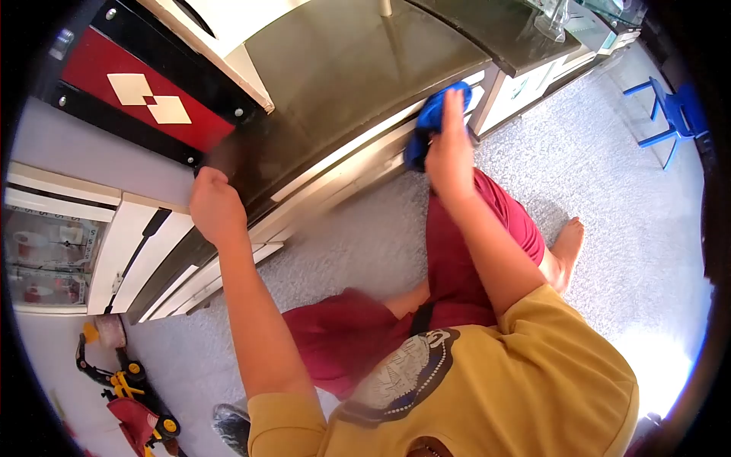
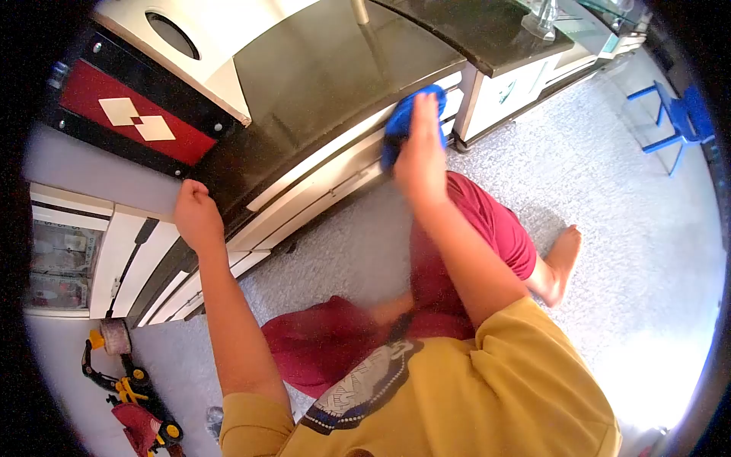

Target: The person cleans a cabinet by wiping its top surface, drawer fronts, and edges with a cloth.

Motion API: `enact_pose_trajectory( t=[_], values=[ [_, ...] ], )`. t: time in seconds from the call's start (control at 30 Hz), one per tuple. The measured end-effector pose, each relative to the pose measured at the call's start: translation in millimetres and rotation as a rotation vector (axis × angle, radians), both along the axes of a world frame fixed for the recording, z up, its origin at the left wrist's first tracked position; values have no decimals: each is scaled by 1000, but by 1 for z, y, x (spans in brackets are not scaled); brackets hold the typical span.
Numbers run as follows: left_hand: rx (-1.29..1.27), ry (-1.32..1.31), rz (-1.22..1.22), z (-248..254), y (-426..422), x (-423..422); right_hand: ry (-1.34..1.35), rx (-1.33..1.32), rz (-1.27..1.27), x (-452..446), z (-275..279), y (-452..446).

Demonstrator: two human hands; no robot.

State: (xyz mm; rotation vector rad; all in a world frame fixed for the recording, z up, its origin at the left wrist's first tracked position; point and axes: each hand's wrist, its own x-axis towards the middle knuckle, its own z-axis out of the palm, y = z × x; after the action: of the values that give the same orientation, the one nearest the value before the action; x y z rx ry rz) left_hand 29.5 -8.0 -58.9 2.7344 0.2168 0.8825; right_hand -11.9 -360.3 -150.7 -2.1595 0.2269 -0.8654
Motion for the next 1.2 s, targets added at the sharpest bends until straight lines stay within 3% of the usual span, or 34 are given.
enact_pose_trajectory(
  t=[0.3,0.33,0.43,0.47,0.53,0.57,0.6,0.63,0.7,0.8,0.9,1.03,1.1,1.2],
  values=[
    [-56,-20,-124,-11,19,8,-157,-320,505,-36,-39,93],
    [-64,-23,-161,-11,25,10,-56,-408,545,-33,-35,98],
    [-329,-94,-471,-10,37,3,-67,-413,602,-40,-27,87],
    [-374,-169,-527,-3,29,-9,-53,-532,578,-39,-17,77],
    [-529,-105,-440,-9,13,-46,-41,-566,597,-35,-22,65],
    [-447,-153,-517,-12,-2,-70,-40,-501,632,-37,-16,67],
    [-468,-89,-577,-26,-10,-91,-67,-491,612,-38,-19,73],
    [-527,157,-531,-46,-12,-112,-95,-481,582,-39,-22,80],
    [-712,278,-509,-106,-18,-139,-121,-525,640,-38,-25,98],
    [-902,247,-400,-160,-14,-166,-163,-543,773,-40,-17,140],
    [-1206,224,-343,-151,-13,-176,-182,-547,794,-47,-10,175],
    [-1851,293,-154,-98,-31,-167,-175,-563,782,-49,-12,180],
    [-2139,280,-212,-93,-38,-160,-144,-491,1014,-55,-10,181],
    [-2343,15,-319,-125,-36,-141,-133,-347,1225,-67,-16,190]
  ],
)
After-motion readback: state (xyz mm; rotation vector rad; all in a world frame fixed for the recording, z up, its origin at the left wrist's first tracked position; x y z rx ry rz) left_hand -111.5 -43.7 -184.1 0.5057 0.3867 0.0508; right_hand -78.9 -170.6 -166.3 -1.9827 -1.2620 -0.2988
